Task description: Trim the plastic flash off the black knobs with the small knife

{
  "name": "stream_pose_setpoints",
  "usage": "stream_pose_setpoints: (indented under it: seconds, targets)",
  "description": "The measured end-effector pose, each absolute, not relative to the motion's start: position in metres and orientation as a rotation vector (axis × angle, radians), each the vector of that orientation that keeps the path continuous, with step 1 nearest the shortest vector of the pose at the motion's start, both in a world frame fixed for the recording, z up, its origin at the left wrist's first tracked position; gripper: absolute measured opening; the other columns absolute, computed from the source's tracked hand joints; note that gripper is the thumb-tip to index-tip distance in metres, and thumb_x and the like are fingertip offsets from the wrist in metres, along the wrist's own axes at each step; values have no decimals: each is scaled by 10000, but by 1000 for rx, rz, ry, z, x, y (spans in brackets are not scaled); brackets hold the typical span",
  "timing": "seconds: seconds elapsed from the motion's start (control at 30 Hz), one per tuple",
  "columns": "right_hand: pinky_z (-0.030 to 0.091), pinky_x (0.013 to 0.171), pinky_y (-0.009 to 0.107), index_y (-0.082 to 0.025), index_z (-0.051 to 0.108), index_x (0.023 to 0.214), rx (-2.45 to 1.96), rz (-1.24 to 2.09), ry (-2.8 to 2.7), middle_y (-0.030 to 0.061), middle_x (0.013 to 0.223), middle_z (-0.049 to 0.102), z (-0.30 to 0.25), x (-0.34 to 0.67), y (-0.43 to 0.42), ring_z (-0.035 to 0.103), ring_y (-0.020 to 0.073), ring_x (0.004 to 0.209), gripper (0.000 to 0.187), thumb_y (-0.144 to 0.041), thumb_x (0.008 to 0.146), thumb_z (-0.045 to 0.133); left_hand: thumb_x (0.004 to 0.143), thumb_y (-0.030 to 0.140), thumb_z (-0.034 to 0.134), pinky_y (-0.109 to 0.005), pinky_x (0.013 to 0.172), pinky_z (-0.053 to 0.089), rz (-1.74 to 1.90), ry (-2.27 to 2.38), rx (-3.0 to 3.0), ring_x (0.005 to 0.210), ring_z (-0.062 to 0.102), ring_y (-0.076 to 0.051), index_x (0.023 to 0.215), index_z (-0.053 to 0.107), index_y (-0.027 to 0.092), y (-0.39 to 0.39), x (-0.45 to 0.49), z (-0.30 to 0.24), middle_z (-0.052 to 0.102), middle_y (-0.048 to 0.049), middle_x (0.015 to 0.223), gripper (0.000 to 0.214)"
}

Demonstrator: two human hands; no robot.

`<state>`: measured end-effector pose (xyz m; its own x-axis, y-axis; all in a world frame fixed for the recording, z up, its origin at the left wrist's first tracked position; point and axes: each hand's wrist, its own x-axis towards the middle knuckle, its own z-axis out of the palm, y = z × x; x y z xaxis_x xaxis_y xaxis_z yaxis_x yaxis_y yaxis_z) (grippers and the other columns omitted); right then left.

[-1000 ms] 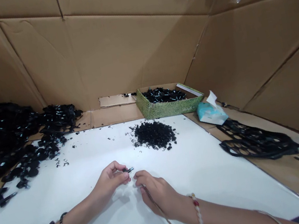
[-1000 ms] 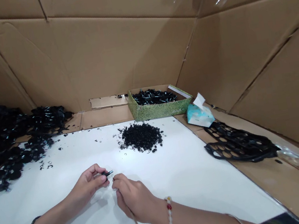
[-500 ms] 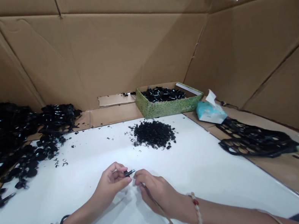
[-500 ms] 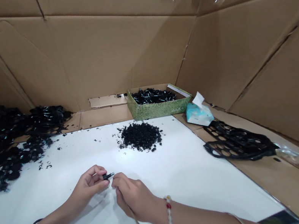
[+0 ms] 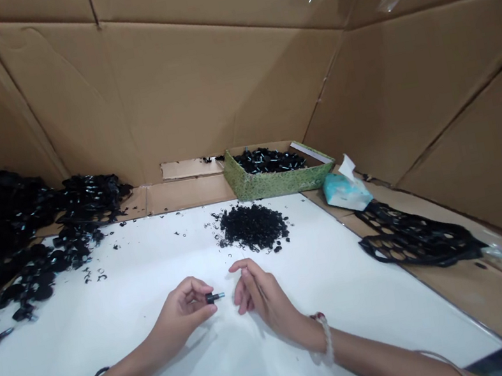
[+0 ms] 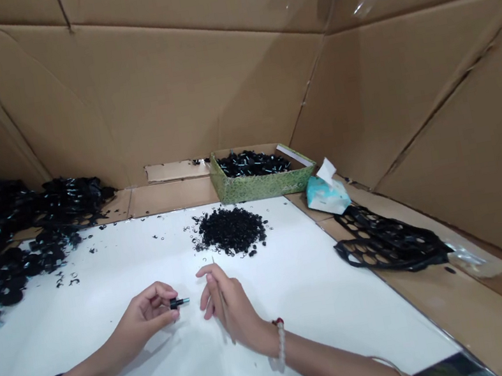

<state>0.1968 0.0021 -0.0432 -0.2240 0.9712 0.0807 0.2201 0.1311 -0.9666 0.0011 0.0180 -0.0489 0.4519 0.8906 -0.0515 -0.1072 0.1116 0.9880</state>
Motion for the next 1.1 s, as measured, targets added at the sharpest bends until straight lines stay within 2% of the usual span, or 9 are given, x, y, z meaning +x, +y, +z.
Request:
stream_pose_setpoints:
  seconds: [0.23, 0.37, 0.57, 0.63, 0.8, 0.87, 0.97, 1.03, 1.1]
  targets:
    - [442, 547, 220, -184, 449, 953, -1106, 1249, -1572, 13, 726, 588, -32, 201, 4, 556, 96, 562, 340, -480, 940, 282, 753, 355, 645, -263, 705, 392, 1024, 1084, 1096, 708, 490, -114, 907, 484, 205, 15, 1, -45, 529, 7, 810, 269]
    - [486, 601, 246, -153, 512, 892, -810, 1566, -1949, 80, 822, 652, -20, 197, -17, 616, 118, 632, 409, -486, 936, 279, 759, 434, 611, -281, 713, 394, 1227, 1277, 975, 667, 496, -110, 967, 443, 225, 14, 2, -47, 543, 15, 805, 339]
    - [465, 881, 354, -142, 549, 900, -646, 1929, -1831, 163, 1083, 616, -28, 184, -24, 576, 208, 1076, 428, -532, 895, 369, 741, 458, 608, -290, 701, 405, 1359, 1344, 940, 665, 505, -115, 957, 427, 235, 16, 2, -52, 525, 15, 838, 359]
    - [366, 1005, 396, -170, 540, 927, -767, 1816, -1665, 154, 1235, 524, -35, 188, -8, 411, 226, 1259, 380, -526, 880, 417, 745, 457, 598, -291, 699, 406, 1341, 1346, 961, 660, 502, -117, 952, 423, 233, 16, 2, -50, 521, 16, 829, 351]
    - [227, 1085, 467, -260, 498, 1080, -1252, 891, -1413, 77, 1474, 207, -33, 220, 36, 141, 241, 1377, 379, -555, 852, 433, 751, 435, 596, -268, 703, 413, 1266, 1301, 1019, 733, 509, -128, 920, 421, 235, 15, 3, -43, 498, 14, 860, 315]
    - [217, 1087, 462, -245, 479, 1084, -1252, 655, -1377, 95, 1440, 286, -25, 228, 40, 207, 234, 1358, 375, -544, 872, 398, 740, 405, 622, -245, 687, 410, 1200, 1234, 1083, 776, 507, -134, 912, 430, 234, 13, 4, -41, 482, 14, 864, 310]
    - [429, 905, 416, -241, 331, 1224, -1127, 709, -1425, 106, 1122, 585, -20, 224, 28, 591, 196, 984, 393, -490, 939, 224, 737, 354, 645, -220, 643, 386, 1071, 1136, 1173, 729, 492, -123, 938, 446, 230, 10, 5, -39, 473, 25, 805, 309]
    - [490, 665, 341, -227, 240, 1271, -1030, 794, -1602, 60, 882, 629, -25, 216, 14, 605, 163, 664, 414, -463, 949, 133, 744, 335, 646, -215, 625, 379, 996, 1076, 1216, 705, 489, -119, 936, 457, 224, 9, 5, -38, 484, 27, 774, 291]
    - [441, 533, 287, -212, 324, 1178, -933, 683, -1940, 31, 769, 594, -34, 208, 2, 536, 147, 543, 336, -410, 946, 185, 766, 341, 629, -221, 632, 391, 938, 1027, 1221, 718, 513, -126, 913, 467, 216, 10, 4, -38, 511, 19, 766, 251]
